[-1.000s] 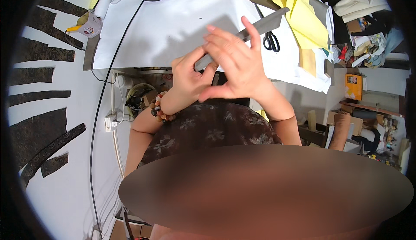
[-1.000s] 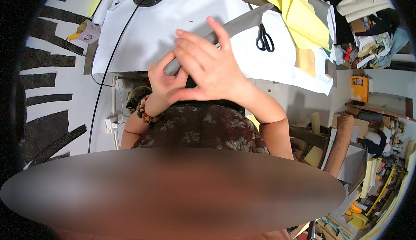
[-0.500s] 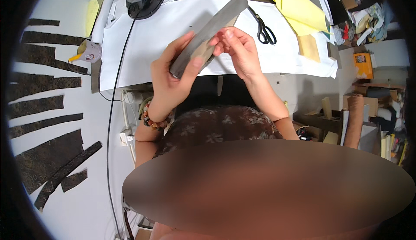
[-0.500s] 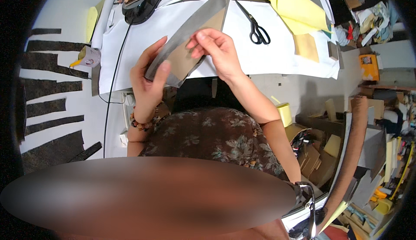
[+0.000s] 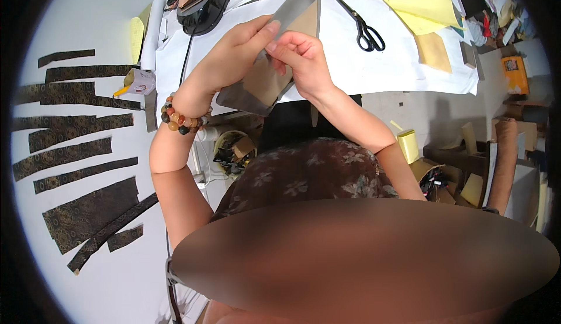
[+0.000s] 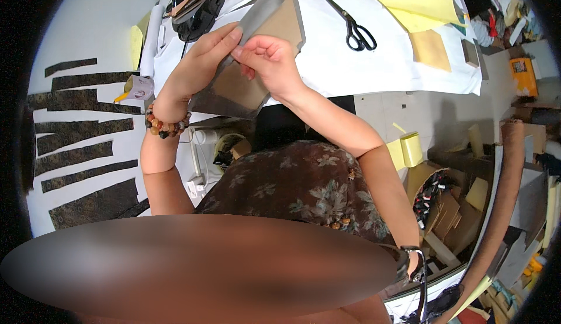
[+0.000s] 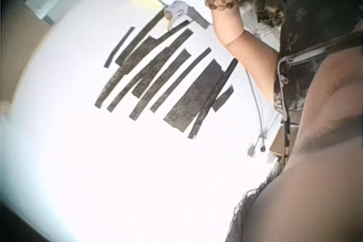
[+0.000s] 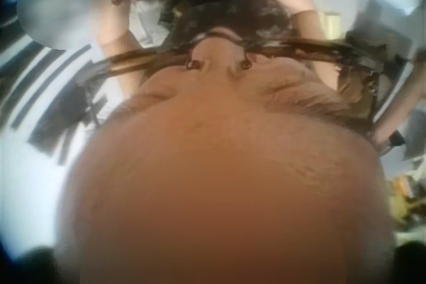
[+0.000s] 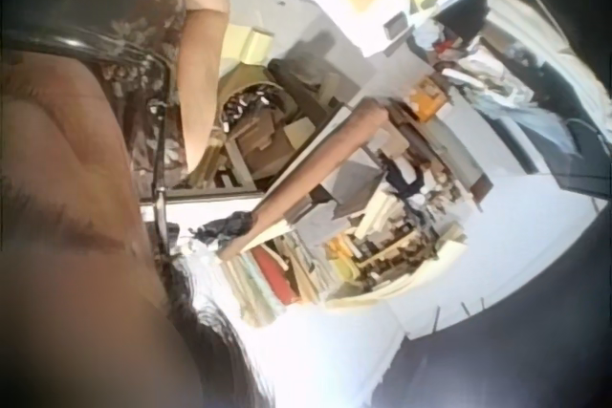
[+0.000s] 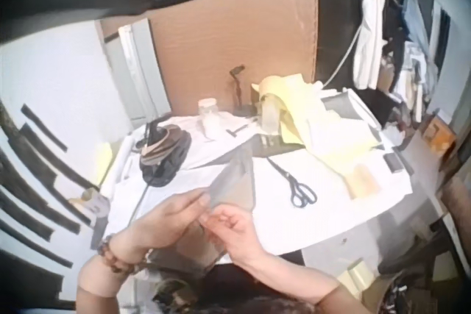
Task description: The person is sewing a piece of fabric, using scissors to trim excess material and an iron to press the seams. They handle the fabric carefully, ensuring precise cuts and smooth edges.
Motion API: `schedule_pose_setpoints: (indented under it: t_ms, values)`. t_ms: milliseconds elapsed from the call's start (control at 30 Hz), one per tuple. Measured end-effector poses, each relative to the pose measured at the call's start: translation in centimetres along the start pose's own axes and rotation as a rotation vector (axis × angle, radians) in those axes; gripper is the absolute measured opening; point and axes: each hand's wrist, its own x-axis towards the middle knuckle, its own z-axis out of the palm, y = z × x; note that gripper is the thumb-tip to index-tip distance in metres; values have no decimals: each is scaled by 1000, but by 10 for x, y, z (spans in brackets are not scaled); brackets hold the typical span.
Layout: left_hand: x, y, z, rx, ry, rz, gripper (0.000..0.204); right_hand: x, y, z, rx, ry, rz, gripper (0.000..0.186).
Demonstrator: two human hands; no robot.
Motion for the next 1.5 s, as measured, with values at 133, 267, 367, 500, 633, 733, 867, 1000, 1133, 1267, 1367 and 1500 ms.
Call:
schedule_pose_setpoints:
  t_ms: [133, 267, 367, 500, 633, 733, 867, 1000, 1133, 1267, 1367, 1500]
  values:
    - [0, 4, 8, 174, 20, 48, 34, -2, 0, -3, 71, -21, 1, 10]
    - [-4, 20, 11, 379, 17, -44, 29, -1, -7, -24, -50, -88, 82, 13]
    - [-4, 19, 10, 383, 22, -91, 30, 3, -11, -45, -53, -85, 53, 18]
    - [-6, 9, 11, 360, 54, 10, 35, 12, -21, -27, 7, 25, 1, 21]
    - [-10, 8, 9, 375, 66, 73, 35, 14, -22, -20, -10, 58, -4, 16]
    - [-10, 8, 10, 386, 64, 117, 32, 15, -14, -22, -12, 59, -71, 14]
    - [-1, 18, 6, 295, 53, 5, 25, 16, -8, -19, -2, 75, -108, 14]
    - [18, 28, 13, 463, 102, 10, 23, 17, -6, -25, 23, 42, -85, 13]
    - [11, 37, 19, 490, 103, -22, 22, 14, -14, -45, 62, -16, 24, 17]
    - [11, 37, 19, 582, 150, 28, 23, 15, -25, -37, 65, 26, -14, 21]
    - [9, 38, 21, 584, 150, 44, 24, 27, -30, -32, 6, 51, -67, 21]
    - [8, 40, 19, 563, 95, -2, 27, 27, -21, -35, 22, 68, -126, 21]
